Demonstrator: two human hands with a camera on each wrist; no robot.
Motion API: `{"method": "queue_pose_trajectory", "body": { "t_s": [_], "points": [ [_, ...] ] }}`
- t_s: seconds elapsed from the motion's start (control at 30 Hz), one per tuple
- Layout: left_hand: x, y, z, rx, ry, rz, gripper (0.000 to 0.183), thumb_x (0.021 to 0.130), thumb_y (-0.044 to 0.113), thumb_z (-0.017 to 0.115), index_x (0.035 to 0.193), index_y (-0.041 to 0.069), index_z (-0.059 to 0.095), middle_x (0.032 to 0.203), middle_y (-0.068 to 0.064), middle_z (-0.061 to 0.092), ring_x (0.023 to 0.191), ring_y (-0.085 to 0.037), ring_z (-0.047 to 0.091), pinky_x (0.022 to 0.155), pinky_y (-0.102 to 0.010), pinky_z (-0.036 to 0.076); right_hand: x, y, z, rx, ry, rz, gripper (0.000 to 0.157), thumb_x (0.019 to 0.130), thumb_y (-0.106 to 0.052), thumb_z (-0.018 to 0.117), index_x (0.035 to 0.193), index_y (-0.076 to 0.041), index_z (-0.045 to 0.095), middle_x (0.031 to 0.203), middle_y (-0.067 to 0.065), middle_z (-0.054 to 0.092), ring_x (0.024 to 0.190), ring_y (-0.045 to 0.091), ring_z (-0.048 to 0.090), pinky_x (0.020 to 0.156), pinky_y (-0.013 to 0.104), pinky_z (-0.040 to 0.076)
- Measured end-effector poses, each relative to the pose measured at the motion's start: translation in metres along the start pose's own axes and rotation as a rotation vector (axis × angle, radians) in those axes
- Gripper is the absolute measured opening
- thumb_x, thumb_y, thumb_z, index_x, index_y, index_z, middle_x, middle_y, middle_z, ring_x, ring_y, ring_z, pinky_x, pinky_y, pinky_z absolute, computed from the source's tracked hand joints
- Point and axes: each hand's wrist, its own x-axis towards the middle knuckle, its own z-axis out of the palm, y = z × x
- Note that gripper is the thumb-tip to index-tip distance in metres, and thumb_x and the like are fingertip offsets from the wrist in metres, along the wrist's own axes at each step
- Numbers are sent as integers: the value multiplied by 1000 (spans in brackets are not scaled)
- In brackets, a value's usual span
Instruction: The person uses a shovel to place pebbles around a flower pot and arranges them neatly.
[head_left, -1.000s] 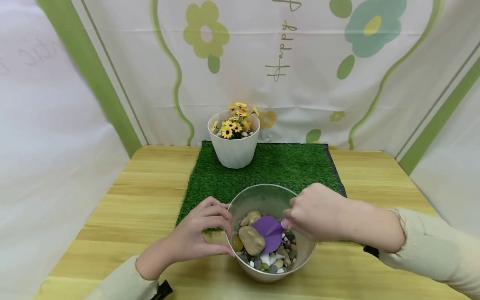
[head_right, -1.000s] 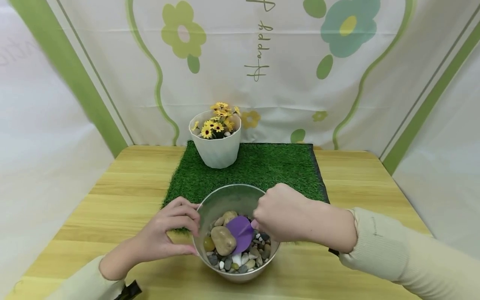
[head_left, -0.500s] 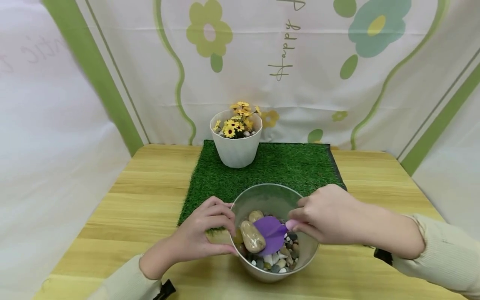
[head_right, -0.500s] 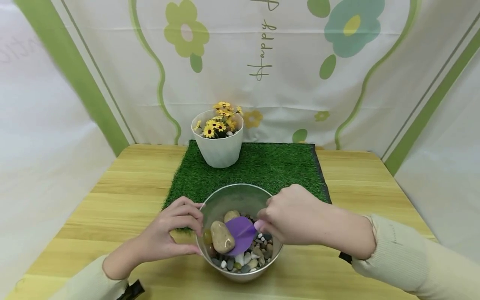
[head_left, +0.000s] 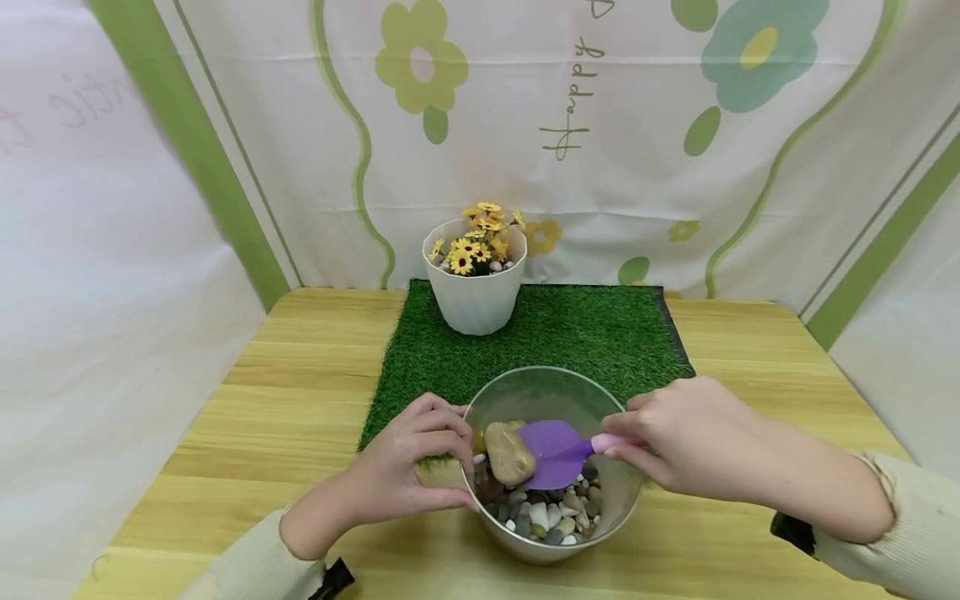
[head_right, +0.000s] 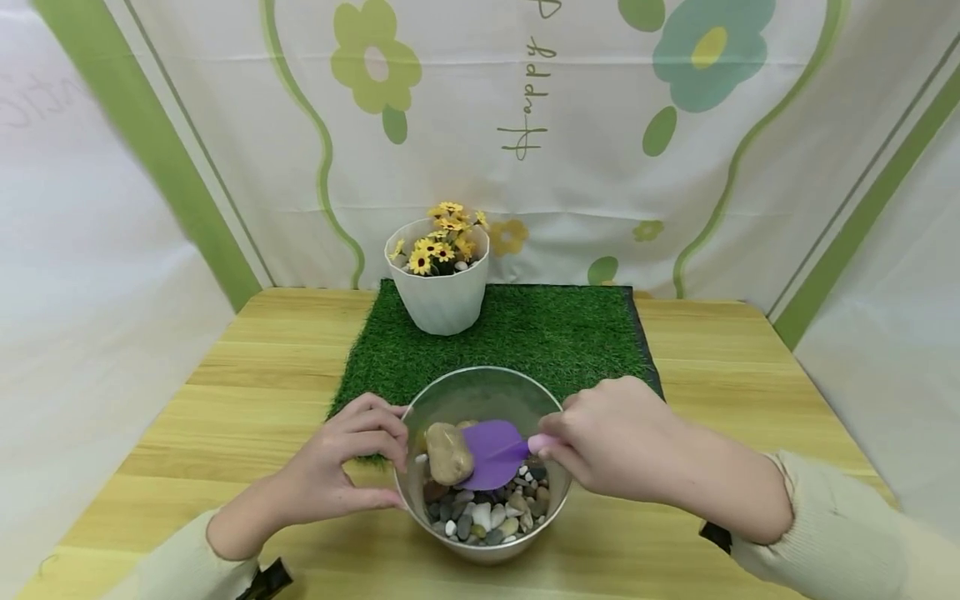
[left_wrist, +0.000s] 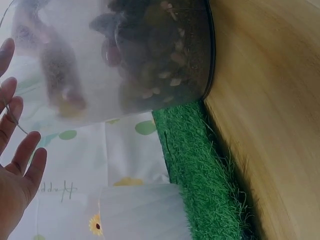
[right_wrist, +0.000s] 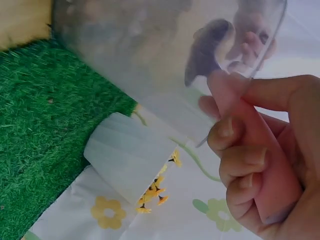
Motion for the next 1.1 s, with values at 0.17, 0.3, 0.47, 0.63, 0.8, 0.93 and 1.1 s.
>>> {"method": "queue_pose_trajectory", "body": {
  "t_s": [0.17, 0.3, 0.47, 0.63, 0.8, 0.93, 1.1],
  "points": [
    [-1, -1, 0, 0, -3, -13, 28, 68, 38, 80, 83, 22, 62, 96, 5, 60, 103, -19, 48, 99, -40, 41, -2, -4, 1, 24, -60, 92, 16, 88, -38, 61, 81, -28, 70, 60, -23, 47, 44, -6, 34, 34, 16, 26],
    [-2, 0, 0, 12, -11, -31, 28, 68, 40, 79, 83, 23, 62, 98, 7, 59, 103, -19, 47, 98, -41, 41, 1, -7, 1, 10, -88, 102, 20, 90, -38, 60, 83, -24, 72, 59, -19, 52, 44, -3, 39, 34, 18, 31],
    [-2, 0, 1, 8, -3, -25, 28, 68, 39, 80, 83, 23, 62, 98, 8, 59, 103, -18, 47, 97, -42, 41, 2, -8, 0, 34, -114, 155, 21, 90, -38, 58, 85, -24, 72, 63, -18, 57, 46, -2, 45, 36, 19, 35],
    [-2, 0, 1, -2, 3, -17, 28, 68, 38, 80, 84, 23, 62, 99, 9, 58, 104, -20, 47, 97, -43, 41, -2, -8, 1, 64, -92, 204, 20, 91, -40, 57, 89, -27, 72, 68, -19, 60, 49, -4, 47, 36, 18, 34],
    [-2, 1, 1, 0, 7, -4, 29, 68, 37, 80, 85, 22, 62, 99, 8, 58, 103, -20, 47, 97, -43, 40, -6, -8, 2, 29, -12, 181, 15, 88, -39, 61, 82, -29, 70, 59, -24, 45, 47, -6, 38, 35, 17, 30],
    [-2, 1, 1, 1, 7, -5, 28, 69, 37, 79, 86, 22, 62, 100, 8, 58, 103, -20, 47, 98, -41, 40, -9, -8, 4, 21, 61, 160, 9, 86, -36, 65, 82, -29, 70, 59, -25, 41, 47, -8, 34, 36, 15, 26],
    [-2, 1, 2, -1, 9, 7, 28, 69, 37, 79, 85, 22, 62, 99, 7, 58, 102, -19, 47, 101, -40, 39, -14, -6, 4, 34, 110, 161, 9, 84, -34, 67, 89, -28, 72, 64, -23, 49, 49, -10, 37, 37, 13, 26]
  ]
}}
